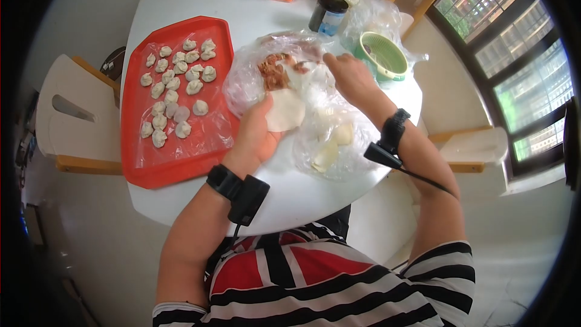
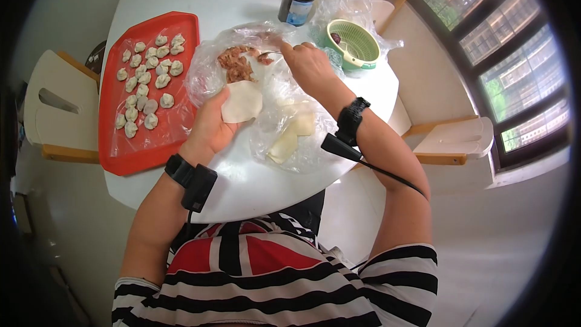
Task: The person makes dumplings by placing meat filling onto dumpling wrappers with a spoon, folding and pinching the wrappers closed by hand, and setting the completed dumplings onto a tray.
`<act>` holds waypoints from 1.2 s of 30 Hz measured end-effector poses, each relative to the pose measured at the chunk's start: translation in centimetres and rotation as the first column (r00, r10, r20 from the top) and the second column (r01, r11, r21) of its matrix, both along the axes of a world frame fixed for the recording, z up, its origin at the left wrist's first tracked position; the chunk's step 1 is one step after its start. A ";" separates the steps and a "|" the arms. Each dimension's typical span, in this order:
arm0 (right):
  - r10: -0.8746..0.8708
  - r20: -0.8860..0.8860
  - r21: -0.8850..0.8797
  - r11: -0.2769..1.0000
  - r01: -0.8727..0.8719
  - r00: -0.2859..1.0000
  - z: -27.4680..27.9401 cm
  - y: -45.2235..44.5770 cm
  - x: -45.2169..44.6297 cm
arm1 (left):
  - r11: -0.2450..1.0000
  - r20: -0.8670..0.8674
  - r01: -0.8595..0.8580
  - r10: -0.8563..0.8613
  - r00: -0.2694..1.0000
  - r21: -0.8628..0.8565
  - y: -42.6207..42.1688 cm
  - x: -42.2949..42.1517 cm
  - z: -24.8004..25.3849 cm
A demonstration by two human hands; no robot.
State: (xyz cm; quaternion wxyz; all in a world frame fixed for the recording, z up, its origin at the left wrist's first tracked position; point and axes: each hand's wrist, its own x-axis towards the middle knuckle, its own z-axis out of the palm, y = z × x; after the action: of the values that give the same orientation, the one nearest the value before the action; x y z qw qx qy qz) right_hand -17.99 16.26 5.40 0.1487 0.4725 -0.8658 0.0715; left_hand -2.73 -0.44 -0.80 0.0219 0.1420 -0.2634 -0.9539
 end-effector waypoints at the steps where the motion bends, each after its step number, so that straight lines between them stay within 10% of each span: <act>1: 0.033 -0.005 0.011 0.999 -0.033 0.999 0.3 0.5 0.2 | 1.000 -0.018 0.005 -0.005 1.000 0.004 0.0 0.0 0.1; 17: -0.100 0.578 -0.237 0.929 0.284 0.810 2.6 2.9 -0.4 | 1.000 0.000 0.013 -0.013 1.000 -0.022 0.0 0.1 0.4; 22: 0.068 0.920 -0.256 0.850 0.460 0.386 6.2 3.1 2.3 | 0.999 -0.024 0.024 -0.023 0.999 0.030 -0.4 0.1 0.3; 28: 0.096 0.973 -0.168 0.918 0.358 0.210 6.4 3.0 4.3 | 0.989 -0.076 0.027 -0.016 0.997 0.144 -0.7 -0.1 0.2; 36: 0.146 0.444 -0.184 0.981 -0.070 0.884 4.0 2.2 6.9 | 0.985 -0.068 0.080 -0.070 0.995 0.154 -0.8 -0.2 0.2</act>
State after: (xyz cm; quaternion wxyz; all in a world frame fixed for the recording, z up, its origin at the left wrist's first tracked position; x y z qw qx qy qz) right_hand -11.10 18.41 9.43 -0.0242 0.4764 -0.8400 0.2585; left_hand -2.88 -1.26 -0.59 -0.0168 0.1035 -0.1922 -0.9757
